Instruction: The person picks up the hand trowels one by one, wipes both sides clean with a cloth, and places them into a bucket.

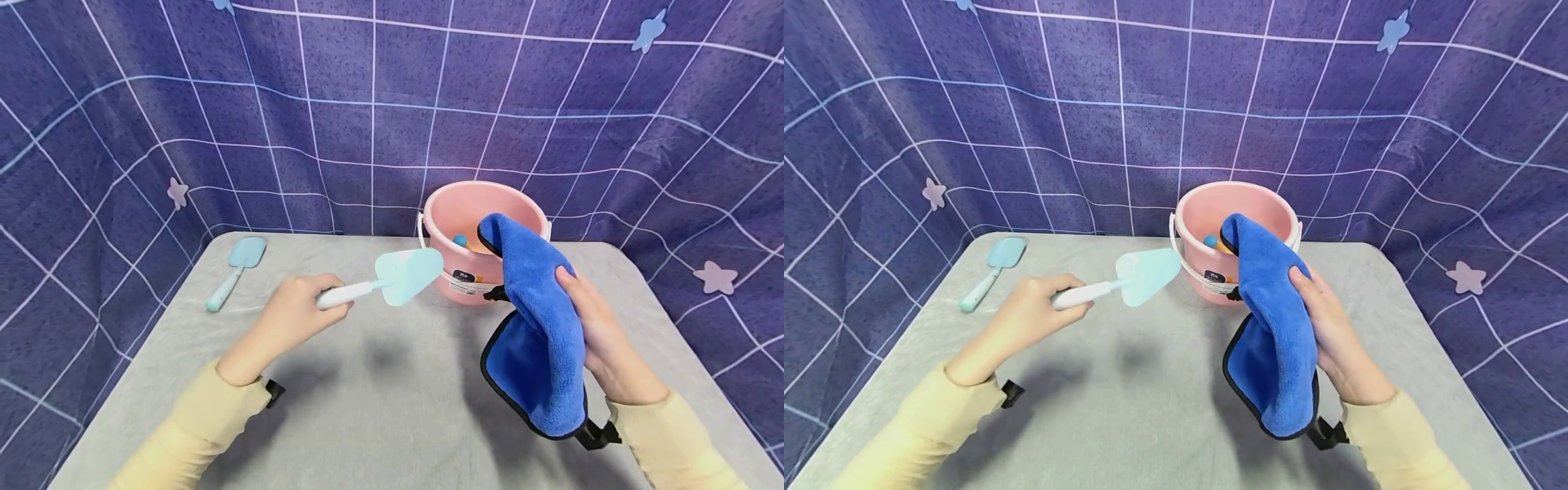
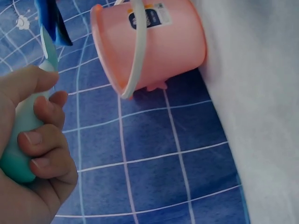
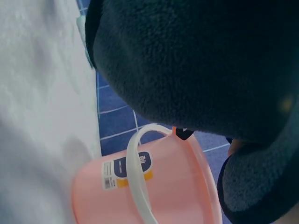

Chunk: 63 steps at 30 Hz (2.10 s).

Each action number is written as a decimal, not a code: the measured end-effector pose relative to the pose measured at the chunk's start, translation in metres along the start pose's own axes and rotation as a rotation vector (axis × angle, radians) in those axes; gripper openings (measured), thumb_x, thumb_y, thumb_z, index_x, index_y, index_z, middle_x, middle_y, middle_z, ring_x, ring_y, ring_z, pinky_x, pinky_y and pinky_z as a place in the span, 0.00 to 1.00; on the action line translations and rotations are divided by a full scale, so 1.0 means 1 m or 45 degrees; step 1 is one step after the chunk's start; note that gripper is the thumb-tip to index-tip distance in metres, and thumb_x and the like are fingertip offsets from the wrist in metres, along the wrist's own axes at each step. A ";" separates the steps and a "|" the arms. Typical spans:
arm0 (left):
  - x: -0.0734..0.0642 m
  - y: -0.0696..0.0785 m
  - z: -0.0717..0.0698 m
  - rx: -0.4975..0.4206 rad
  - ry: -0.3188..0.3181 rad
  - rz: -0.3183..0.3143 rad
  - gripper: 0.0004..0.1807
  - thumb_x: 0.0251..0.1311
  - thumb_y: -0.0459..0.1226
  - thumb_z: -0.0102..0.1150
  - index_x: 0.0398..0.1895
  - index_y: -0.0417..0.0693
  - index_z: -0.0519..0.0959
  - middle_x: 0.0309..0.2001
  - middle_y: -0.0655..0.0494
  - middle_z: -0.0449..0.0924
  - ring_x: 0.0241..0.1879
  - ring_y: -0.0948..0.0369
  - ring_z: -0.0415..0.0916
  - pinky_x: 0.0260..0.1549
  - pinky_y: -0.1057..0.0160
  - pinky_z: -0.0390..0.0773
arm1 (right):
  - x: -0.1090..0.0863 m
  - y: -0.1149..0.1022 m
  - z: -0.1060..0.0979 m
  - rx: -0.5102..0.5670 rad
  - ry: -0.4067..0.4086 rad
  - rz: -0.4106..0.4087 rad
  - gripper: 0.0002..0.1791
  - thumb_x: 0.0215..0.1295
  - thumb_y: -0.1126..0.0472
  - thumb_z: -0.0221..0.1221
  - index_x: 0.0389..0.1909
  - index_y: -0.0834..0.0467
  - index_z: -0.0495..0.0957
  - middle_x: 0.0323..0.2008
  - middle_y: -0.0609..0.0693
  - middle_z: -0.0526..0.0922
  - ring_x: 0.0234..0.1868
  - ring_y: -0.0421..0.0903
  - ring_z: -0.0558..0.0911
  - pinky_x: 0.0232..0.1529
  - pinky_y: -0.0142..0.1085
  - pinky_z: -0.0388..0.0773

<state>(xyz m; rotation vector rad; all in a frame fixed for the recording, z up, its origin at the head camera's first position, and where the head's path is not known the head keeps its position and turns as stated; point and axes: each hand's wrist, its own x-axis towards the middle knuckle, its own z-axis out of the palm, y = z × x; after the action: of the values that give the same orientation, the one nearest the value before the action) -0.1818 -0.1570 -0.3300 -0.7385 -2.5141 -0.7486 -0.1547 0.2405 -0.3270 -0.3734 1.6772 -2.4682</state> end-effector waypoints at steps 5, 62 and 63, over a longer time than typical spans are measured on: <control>0.016 0.005 -0.010 0.018 0.074 -0.049 0.04 0.47 0.39 0.66 0.27 0.51 0.81 0.19 0.61 0.74 0.17 0.63 0.65 0.19 0.64 0.67 | 0.000 -0.003 0.001 -0.056 -0.019 -0.017 0.17 0.75 0.56 0.40 0.61 0.51 0.62 0.45 0.43 0.79 0.40 0.37 0.81 0.39 0.30 0.78; 0.220 0.060 0.074 0.111 -0.485 -0.197 0.16 0.55 0.37 0.58 0.16 0.49 0.62 0.19 0.59 0.55 0.18 0.63 0.56 0.20 0.68 0.61 | 0.021 0.046 0.015 -1.290 -0.343 -0.469 0.18 0.59 0.66 0.62 0.49 0.47 0.75 0.46 0.41 0.79 0.49 0.34 0.75 0.51 0.24 0.68; 0.220 0.059 0.077 0.095 -0.485 -0.212 0.17 0.55 0.38 0.58 0.16 0.49 0.62 0.19 0.59 0.54 0.18 0.63 0.56 0.20 0.68 0.61 | 0.021 0.048 0.015 -1.286 -0.350 -0.460 0.18 0.60 0.65 0.62 0.49 0.47 0.75 0.46 0.41 0.79 0.49 0.34 0.75 0.51 0.24 0.68</control>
<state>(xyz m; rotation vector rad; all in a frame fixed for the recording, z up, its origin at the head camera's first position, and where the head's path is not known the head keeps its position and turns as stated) -0.3352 0.0121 -0.2540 -0.7074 -2.9593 -0.6096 -0.1723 0.2044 -0.3636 -1.1181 2.7513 -1.3981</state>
